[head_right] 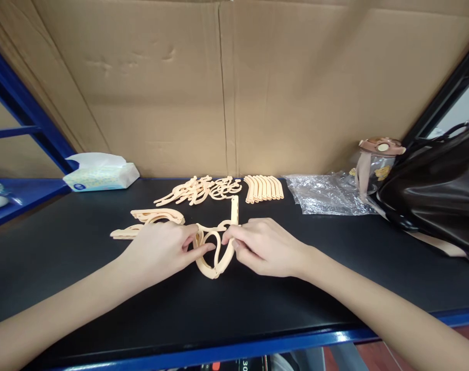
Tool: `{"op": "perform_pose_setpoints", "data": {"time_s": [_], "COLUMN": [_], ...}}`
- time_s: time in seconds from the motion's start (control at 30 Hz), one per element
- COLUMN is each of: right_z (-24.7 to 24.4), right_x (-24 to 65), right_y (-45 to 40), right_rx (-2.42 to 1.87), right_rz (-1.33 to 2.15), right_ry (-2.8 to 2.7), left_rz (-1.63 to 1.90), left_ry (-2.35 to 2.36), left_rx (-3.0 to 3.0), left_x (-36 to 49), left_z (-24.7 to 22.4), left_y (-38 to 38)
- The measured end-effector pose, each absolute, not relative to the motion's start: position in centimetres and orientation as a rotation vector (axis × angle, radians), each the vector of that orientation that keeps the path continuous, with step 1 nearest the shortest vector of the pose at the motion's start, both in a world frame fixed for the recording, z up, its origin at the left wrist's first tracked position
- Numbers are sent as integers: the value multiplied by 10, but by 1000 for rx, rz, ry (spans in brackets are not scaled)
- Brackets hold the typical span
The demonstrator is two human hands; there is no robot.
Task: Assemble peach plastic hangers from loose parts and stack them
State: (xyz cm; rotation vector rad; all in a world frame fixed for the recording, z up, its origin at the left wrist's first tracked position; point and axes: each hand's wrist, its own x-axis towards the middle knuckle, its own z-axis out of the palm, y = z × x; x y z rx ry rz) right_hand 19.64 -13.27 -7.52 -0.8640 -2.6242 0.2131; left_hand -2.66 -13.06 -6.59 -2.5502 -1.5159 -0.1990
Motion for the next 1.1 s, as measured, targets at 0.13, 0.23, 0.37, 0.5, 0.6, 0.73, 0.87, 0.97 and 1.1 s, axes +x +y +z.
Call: {"op": "perform_pose_setpoints", "data": {"time_s": [0.13, 0.23, 0.37, 0.5, 0.6, 0.73, 0.87, 0.97, 1.1], "right_z": [-76, -76, -77, -77, -78, -82, -82, -79, -77], "right_x": [193, 192, 192, 193, 198, 205, 205, 205, 207], "right_y": [-137, -138, -137, -131, -122, -111, -109, -111, -113], "right_rx": [-879, -894, -934, -983, -986, -952, -1001, -1092, -1025], "right_rz": [157, 148, 154, 82, -16, -12, 6, 16, 120], "right_ry": [-2726, -2757, -2793, -2662, -2567, -2631, -2680, -2663, -2711], "left_rz": [-166, -143, -153, -199, -204, -193, -203, -223, -242], "left_ry": [-1487, -1478, -1484, -1422, -1385, -1364, -1315, -1256, -1207], "left_rx": [-2558, -2574, -2624, -2653, -2650, -2629, -2650, -2652, -2626], "left_x": [-25, -25, -26, -24, -23, -23, -24, -26, -27], "left_z": [-71, -72, -73, -72, -70, -69, -71, -72, -72], "left_y": [-128, -128, -128, -130, -131, -131, -130, -128, -126]}}
